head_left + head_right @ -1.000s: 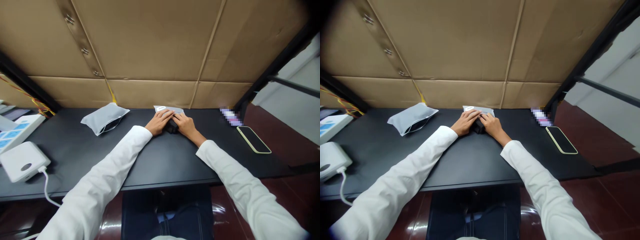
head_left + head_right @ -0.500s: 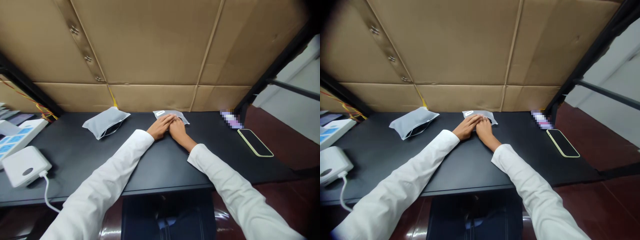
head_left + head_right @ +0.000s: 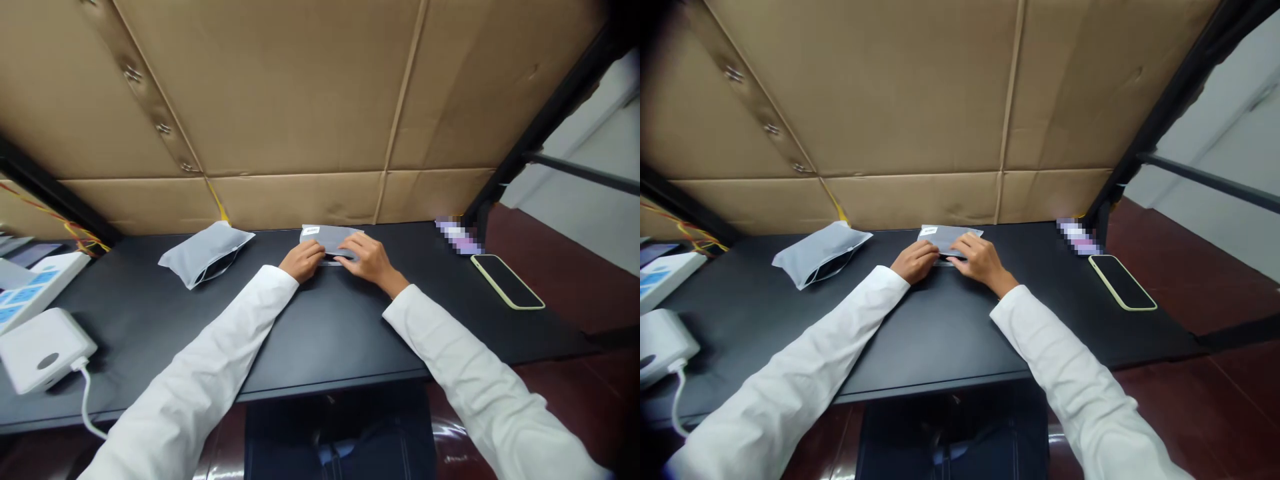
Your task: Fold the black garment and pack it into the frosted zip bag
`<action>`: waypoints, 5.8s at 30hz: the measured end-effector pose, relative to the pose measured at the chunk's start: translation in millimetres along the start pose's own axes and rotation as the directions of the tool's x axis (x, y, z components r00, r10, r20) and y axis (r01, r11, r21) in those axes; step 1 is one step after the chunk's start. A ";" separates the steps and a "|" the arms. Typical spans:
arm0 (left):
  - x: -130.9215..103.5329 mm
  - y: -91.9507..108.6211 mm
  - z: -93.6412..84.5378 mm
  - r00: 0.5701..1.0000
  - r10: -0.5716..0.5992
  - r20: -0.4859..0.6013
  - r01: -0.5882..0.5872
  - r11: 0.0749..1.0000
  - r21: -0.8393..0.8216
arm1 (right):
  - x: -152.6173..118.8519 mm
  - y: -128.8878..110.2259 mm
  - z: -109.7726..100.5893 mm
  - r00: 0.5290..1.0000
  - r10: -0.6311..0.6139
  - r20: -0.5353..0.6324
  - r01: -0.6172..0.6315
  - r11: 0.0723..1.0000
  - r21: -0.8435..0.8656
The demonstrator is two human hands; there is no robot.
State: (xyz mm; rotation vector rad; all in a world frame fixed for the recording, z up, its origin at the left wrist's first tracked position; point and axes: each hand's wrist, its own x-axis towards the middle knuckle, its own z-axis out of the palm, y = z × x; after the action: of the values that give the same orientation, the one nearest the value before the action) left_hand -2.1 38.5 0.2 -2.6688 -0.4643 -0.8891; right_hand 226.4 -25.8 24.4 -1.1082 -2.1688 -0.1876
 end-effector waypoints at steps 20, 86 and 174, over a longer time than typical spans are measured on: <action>2.7 6.0 -6.6 0.922 -0.328 0.207 0.314 0.944 0.095 | -18.8 44.3 19.7 0.990 0.070 -0.120 -0.048 0.983 0.175; -4.5 -26.0 -25.7 0.970 -0.244 -0.012 0.241 0.948 0.209 | -11.8 74.7 -1.9 0.731 0.573 -0.370 -0.355 0.783 0.511; -12.5 12.5 -29.6 0.987 0.158 -0.013 -0.149 0.953 0.263 | 13.0 -43.7 55.7 0.999 -0.049 0.015 0.051 0.977 -0.205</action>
State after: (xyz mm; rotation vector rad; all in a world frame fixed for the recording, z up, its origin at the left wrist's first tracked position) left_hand -22.3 13.7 13.1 -2.4083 -0.3349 -0.7677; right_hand 159.5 -21.6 -1.9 -1.1698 -2.2251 -0.4381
